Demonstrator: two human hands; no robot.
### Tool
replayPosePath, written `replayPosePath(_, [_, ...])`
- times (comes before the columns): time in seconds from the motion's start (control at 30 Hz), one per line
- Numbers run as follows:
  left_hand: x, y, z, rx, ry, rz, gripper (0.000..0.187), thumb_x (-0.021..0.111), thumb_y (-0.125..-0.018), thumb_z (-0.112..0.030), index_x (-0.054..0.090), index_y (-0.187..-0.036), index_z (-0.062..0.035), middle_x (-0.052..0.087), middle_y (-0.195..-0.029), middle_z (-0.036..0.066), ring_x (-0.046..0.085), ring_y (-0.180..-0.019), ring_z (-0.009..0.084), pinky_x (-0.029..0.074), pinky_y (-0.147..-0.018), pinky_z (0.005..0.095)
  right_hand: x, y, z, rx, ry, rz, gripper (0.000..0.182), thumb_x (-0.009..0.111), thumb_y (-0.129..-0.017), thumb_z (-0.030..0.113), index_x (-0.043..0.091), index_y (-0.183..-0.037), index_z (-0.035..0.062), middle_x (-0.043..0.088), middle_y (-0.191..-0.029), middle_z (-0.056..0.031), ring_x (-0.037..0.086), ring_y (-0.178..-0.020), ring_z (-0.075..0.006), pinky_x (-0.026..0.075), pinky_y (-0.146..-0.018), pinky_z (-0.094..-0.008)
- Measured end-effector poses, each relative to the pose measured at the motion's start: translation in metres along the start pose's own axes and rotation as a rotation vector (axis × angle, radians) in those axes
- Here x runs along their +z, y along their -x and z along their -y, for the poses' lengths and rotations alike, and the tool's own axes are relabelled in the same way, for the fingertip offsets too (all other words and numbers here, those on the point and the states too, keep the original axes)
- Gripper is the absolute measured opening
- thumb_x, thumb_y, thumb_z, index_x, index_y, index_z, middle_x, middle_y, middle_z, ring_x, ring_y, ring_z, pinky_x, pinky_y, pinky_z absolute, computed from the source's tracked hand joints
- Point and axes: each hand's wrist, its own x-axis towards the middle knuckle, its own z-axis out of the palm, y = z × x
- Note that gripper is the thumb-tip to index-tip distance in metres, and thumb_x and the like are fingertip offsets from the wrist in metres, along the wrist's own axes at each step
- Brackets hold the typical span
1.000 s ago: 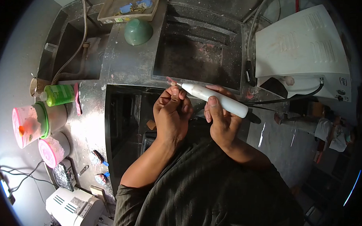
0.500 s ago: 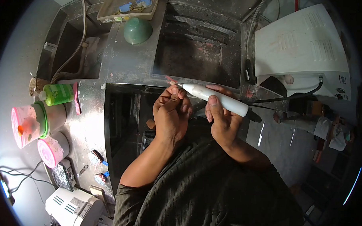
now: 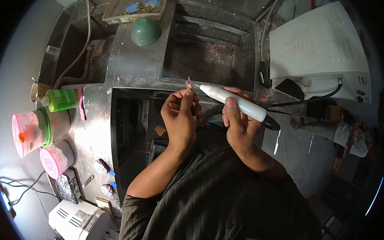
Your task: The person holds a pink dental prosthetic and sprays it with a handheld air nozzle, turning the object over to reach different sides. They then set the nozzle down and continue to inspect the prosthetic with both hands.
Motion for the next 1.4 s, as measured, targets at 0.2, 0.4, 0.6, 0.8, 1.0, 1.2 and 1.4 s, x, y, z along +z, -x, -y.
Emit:
replayPosePath(0.2, [0.002,0.001,-0.002,0.052,-0.088,-0.015,0.017,0.059,-0.098,-0.018,0.057,-0.095,-0.0014,0.056,-0.074,0.003,0.048,-0.052,0.0085,0.037,-0.045,0.0241,-0.001,0.005,-0.007,-0.063,0.017,0.043,0.023,0.06,-0.096,0.003,0.057,-0.117,-0.0061,0.061,-0.113,-0.0111,0.059,-0.098,-0.0134,0.05,-0.079,-0.025])
replayPosePath(0.4, [0.005,0.003,-0.004,0.014,-0.068,-0.014,0.017,0.06,-0.098,-0.018,0.058,-0.096,-0.0011,0.056,-0.075,0.003,0.047,-0.052,0.0082,0.036,-0.046,0.0236,0.003,0.004,-0.005,-0.104,0.036,0.057,0.023,0.06,-0.096,0.003,0.056,-0.116,-0.007,0.061,-0.113,-0.0118,0.06,-0.101,-0.0149,0.05,-0.085,-0.0267])
replayPosePath(0.6, [0.001,0.003,-0.001,0.004,-0.027,0.009,0.015,0.061,-0.097,-0.016,0.059,-0.096,-0.0018,0.056,-0.075,0.003,0.047,-0.052,0.0082,0.036,-0.044,0.0235,0.001,0.002,-0.005,-0.086,0.053,0.005,0.023,0.06,-0.096,0.003,0.056,-0.117,-0.0071,0.061,-0.113,-0.0131,0.06,-0.102,-0.0163,0.05,-0.086,-0.0279])
replayPosePath(0.8, [0.002,0.003,-0.002,0.037,-0.043,0.029,0.014,0.06,-0.098,-0.015,0.058,-0.094,-0.0022,0.056,-0.074,0.003,0.046,-0.05,0.0081,0.035,-0.042,0.023,0.004,0.004,-0.007,-0.135,0.062,0.042,0.023,0.06,-0.096,0.003,0.056,-0.116,-0.0082,0.062,-0.113,-0.0141,0.061,-0.101,-0.0168,0.051,-0.084,-0.0283])
replayPosePath(1.0, [0.0,0.002,-0.004,0.028,-0.039,0.036,0.014,0.06,-0.098,-0.016,0.057,-0.094,-0.0019,0.056,-0.073,0.002,0.046,-0.05,0.0079,0.035,-0.042,0.0232,0.005,0.004,-0.009,-0.146,0.054,0.011,0.023,0.06,-0.096,0.003,0.056,-0.115,-0.0091,0.062,-0.112,-0.0142,0.062,-0.102,-0.0176,0.052,-0.083,-0.029])
replayPosePath(1.2, [-0.006,-0.002,0.005,0.233,-0.297,0.011,0.01,0.06,-0.097,-0.01,0.057,-0.096,-0.001,0.059,-0.076,0.003,0.05,-0.053,0.0077,0.04,-0.047,0.0227,0.006,0.002,-0.007,-0.14,0.08,-0.023,0.023,0.061,-0.095,0.002,0.057,-0.115,-0.0091,0.062,-0.112,-0.0141,0.062,-0.101,-0.0173,0.052,-0.083,-0.0287])
replayPosePath(1.4, [-0.016,-0.015,0.004,0.907,-0.965,0.014,0.01,0.061,-0.093,0.001,0.056,-0.101,0.0019,0.068,-0.086,0.012,0.066,-0.068,0.0194,0.052,-0.061,0.0305,0.006,0.001,-0.002,-0.259,0.198,-0.059,0.021,0.06,-0.096,0.008,0.06,-0.113,-0.0037,0.064,-0.09,-0.0083,0.048,-0.056,-0.0045,0.036,-0.048,-0.02])
